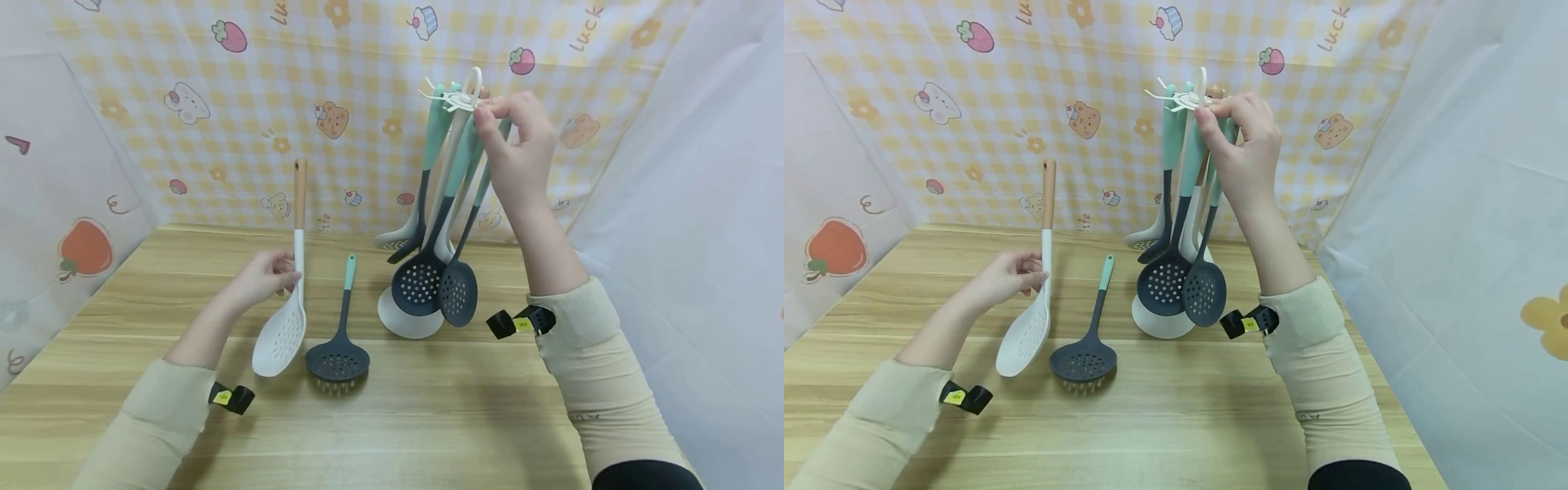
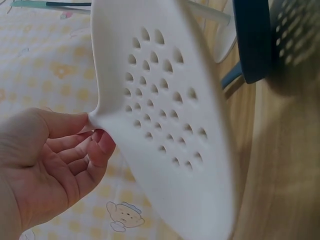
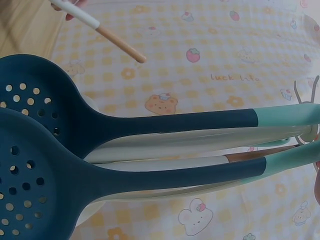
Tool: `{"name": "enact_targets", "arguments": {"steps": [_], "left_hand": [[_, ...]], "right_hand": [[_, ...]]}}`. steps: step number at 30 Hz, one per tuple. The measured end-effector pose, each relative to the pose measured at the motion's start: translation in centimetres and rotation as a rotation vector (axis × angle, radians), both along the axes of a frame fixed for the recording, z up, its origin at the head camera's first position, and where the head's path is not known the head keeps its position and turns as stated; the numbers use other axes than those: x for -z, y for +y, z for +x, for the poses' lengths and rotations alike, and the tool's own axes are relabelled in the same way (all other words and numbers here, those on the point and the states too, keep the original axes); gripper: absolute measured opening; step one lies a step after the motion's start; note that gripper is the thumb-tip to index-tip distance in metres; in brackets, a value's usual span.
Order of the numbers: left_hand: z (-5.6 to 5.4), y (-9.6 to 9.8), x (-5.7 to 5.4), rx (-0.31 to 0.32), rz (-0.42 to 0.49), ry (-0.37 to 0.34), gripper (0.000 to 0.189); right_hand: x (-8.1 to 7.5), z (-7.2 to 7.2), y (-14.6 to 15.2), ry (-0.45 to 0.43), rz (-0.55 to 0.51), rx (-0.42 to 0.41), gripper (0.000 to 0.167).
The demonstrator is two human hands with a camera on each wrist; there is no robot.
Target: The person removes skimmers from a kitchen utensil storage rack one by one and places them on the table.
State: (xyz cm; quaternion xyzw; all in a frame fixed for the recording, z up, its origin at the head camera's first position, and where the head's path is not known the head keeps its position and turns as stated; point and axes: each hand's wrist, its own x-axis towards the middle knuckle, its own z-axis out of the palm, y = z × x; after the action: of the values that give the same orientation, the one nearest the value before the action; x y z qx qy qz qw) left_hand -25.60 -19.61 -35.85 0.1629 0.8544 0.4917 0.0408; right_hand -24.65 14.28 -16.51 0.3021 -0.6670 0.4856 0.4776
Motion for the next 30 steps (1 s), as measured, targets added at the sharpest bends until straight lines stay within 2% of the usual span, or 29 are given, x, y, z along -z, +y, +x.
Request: {"name": "enact_targets", "arguments": {"steps": [5,10,18,30], "left_hand": [[-0.2,-0.7,0.9,0.003,-0.027,-0.045,0.046],[-0.2,-1.2,1.8,0.010,-0.047,-0.073,0.042],[-0.5,-1.3,3.1,0.047,-0.013,-0.120,0.036],[-0.7,-0.5,4.1,0.041,0.012,-0.195,0.041]], "right_hand": [[0.0,0.1,0.0,0.001,-0.007,-0.010,0.029],[0.0,0.1,0.0,-0.002,-0.008,-0.013,0.029],[0.0,0.1,-0.1,-0.001,-0.009,-0.014,0.026],[0.0,0.2,-0.2,0.005,-0.012,-0.011,0.030]]}}
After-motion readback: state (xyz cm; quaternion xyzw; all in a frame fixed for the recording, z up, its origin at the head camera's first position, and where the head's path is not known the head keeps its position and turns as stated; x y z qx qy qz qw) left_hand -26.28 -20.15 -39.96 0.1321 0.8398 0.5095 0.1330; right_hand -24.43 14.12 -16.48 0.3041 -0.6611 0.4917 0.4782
